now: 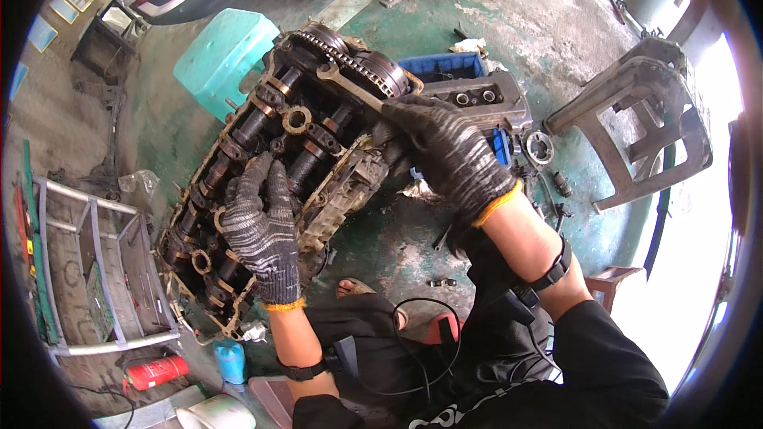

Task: The person sits on the floor and uses a wrench to loosen and tighten bolts on a disassembled engine block. They repeatedly adjust the tool and reposition their hands to access different bolts on the cylinder head.

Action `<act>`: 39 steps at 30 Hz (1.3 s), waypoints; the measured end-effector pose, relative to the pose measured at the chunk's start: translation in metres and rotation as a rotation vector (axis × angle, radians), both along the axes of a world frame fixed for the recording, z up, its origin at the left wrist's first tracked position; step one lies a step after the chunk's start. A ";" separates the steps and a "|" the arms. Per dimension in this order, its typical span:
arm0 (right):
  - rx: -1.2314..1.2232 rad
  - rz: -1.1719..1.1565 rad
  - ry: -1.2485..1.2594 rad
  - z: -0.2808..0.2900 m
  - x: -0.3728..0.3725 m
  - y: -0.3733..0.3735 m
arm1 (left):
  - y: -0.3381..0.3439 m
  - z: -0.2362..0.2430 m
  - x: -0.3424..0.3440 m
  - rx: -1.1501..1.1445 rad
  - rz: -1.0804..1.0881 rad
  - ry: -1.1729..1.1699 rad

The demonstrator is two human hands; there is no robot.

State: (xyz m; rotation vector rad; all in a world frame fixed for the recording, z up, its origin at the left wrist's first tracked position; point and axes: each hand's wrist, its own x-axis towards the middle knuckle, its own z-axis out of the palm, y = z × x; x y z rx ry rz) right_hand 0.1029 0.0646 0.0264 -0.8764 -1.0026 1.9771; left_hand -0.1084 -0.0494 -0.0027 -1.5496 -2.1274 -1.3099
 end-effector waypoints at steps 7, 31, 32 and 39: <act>0.053 -0.006 -0.026 -0.012 0.015 0.012 | -0.004 0.005 -0.002 -0.019 0.020 -0.025; 0.142 -0.128 -0.015 -0.014 -0.009 -0.024 | 0.000 0.006 0.002 -0.001 0.040 0.038; 0.093 -0.122 0.003 -0.014 -0.014 -0.026 | -0.001 0.007 0.002 -0.013 0.048 0.047; -0.014 0.087 0.029 -0.015 -0.036 -0.036 | -0.001 0.007 0.003 -0.034 0.041 0.018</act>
